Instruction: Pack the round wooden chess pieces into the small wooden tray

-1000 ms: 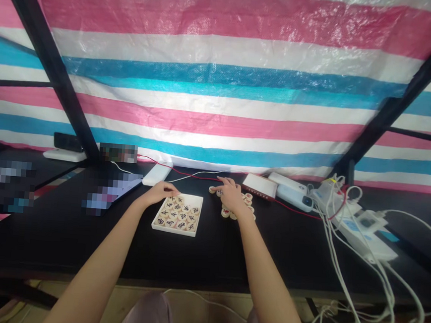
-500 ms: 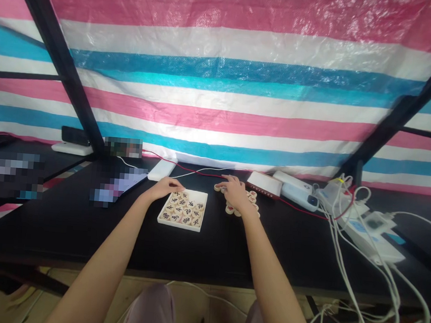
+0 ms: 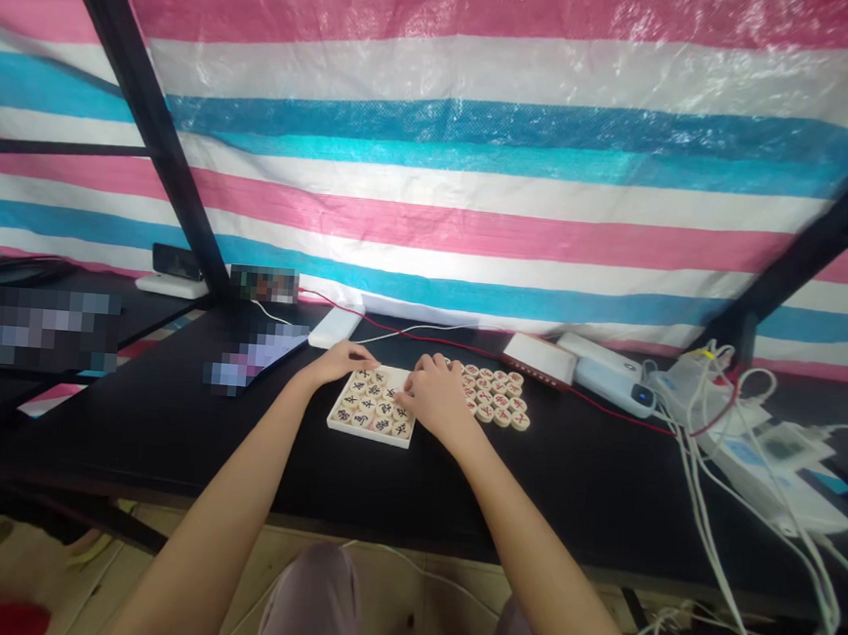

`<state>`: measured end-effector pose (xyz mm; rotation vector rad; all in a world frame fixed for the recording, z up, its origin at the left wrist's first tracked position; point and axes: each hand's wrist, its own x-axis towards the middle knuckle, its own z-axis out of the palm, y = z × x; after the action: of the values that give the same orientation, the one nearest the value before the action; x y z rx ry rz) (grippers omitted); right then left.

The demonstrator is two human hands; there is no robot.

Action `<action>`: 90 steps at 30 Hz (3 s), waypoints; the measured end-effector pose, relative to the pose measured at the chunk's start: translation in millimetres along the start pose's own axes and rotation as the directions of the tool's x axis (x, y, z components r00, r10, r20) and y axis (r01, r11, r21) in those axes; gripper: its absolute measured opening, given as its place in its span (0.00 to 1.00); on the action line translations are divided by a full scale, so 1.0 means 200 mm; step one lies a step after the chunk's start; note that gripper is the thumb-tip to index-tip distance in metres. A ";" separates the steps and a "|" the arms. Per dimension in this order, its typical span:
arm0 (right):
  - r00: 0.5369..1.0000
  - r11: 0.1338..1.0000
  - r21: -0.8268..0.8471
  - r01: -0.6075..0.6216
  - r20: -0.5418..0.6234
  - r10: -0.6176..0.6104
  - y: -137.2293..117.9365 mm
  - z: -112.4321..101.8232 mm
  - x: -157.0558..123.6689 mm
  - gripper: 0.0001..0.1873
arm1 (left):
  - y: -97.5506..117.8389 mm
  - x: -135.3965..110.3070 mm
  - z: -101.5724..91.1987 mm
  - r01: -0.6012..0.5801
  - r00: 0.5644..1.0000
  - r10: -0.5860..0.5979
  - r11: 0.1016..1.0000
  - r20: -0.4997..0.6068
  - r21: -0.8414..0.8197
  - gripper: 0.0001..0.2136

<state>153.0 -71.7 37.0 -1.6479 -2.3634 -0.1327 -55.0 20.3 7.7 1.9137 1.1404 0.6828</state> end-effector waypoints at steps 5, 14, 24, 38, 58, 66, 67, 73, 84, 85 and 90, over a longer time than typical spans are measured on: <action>0.995 1.000 -0.010 0.029 0.093 -0.027 0.01 -0.06 -0.03 0.14 | 0.00 0.01 0.00 0.019 1.000 -0.019 1.000 -0.010 0.007 0.17; 0.992 0.957 0.288 -0.026 0.129 -0.012 0.03 -0.05 0.00 0.08 | 0.01 0.00 0.00 0.016 1.000 -0.016 0.999 -0.006 0.041 0.17; 0.938 0.770 0.600 -0.215 -0.092 0.334 0.30 0.00 0.10 0.06 | 0.04 -0.01 -0.01 -0.003 0.999 0.001 0.999 0.046 0.039 0.15; 0.914 0.953 0.161 -0.258 -0.278 0.295 0.23 0.19 0.18 0.09 | 0.03 -0.01 -0.02 -0.029 0.994 0.024 0.999 0.105 0.038 0.17; 0.978 0.996 -0.085 0.000 -0.208 -0.018 0.21 0.15 0.10 0.13 | 0.05 -0.02 -0.01 -0.016 0.996 0.012 0.999 0.091 0.042 0.17; 0.977 0.995 -0.067 -0.068 -0.208 0.053 0.23 0.14 0.09 0.15 | 0.05 -0.02 -0.01 -0.011 0.996 0.007 0.999 0.084 0.050 0.17; 0.976 0.995 -0.064 -0.080 -0.208 0.065 0.24 0.14 0.09 0.15 | 0.05 -0.02 -0.01 -0.012 0.997 0.007 0.999 0.083 0.052 0.17; 0.971 0.992 -0.047 -0.120 -0.214 0.108 0.24 0.12 0.08 0.16 | 0.04 -0.02 -0.01 -0.018 0.995 0.013 0.998 0.096 0.052 0.17; 0.906 0.910 0.407 0.081 -0.410 0.103 0.10 -0.13 -0.05 0.24 | 0.05 -0.02 -0.02 -0.017 0.995 0.015 1.000 0.097 0.016 0.18; 0.879 0.825 0.546 0.150 -0.456 0.142 0.06 -0.18 -0.13 0.28 | 0.04 -0.02 -0.02 -0.019 0.995 0.018 1.000 0.095 0.008 0.18; 0.917 0.648 0.739 0.185 -0.367 0.157 -0.11 -0.28 -0.76 0.40 | 0.03 -0.02 -0.02 -0.018 0.994 0.021 0.999 0.104 -0.033 0.16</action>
<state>191.0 -229.7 52.2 -1.0364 -1.7201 0.4415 -56.7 16.9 15.5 1.9127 1.0415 0.6010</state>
